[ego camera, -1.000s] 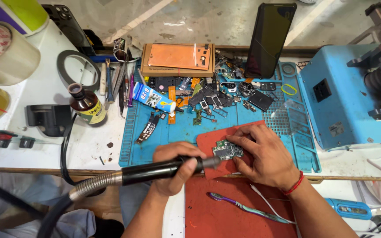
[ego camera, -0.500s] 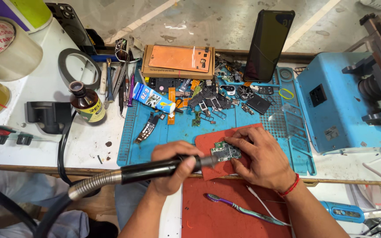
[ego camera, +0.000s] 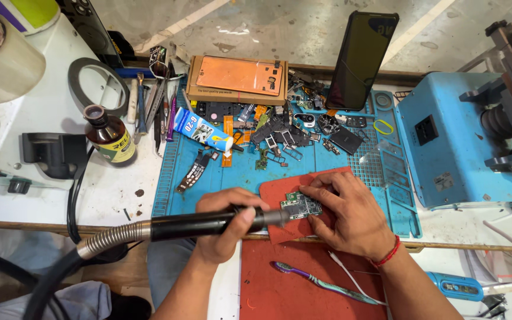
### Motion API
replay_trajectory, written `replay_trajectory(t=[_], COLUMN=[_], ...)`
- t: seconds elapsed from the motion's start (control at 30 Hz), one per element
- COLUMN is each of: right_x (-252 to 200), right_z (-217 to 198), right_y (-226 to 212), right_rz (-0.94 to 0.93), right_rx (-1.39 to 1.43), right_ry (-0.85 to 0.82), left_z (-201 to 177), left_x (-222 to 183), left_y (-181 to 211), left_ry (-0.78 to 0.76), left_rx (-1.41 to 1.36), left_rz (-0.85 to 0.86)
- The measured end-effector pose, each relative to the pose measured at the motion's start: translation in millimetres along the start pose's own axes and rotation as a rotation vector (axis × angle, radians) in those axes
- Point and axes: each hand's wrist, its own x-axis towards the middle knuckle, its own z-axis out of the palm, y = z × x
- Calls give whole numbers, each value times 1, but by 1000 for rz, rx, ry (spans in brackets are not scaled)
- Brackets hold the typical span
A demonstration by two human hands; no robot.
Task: The person uses a brush to clean a small green motherboard and then applies heat from a hot air soldering station to a specific area on the board while holding it in place.
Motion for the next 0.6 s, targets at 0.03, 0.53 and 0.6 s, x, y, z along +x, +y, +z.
replay_trajectory(t=[0.03, 0.53, 0.6], right_x=[-1, -1, -2], right_z=[0, -2, -1], right_y=[0, 1, 2], right_rz=[1, -32, -46], right_rx=[-2, -2, -3], right_ry=[-1, 6, 10], left_z=[1, -1, -2], left_x=[-1, -3, -3], left_y=[0, 0, 0], left_ry=[36, -41, 7], left_rx=[-15, -29, -76], left_rz=[-37, -3, -31])
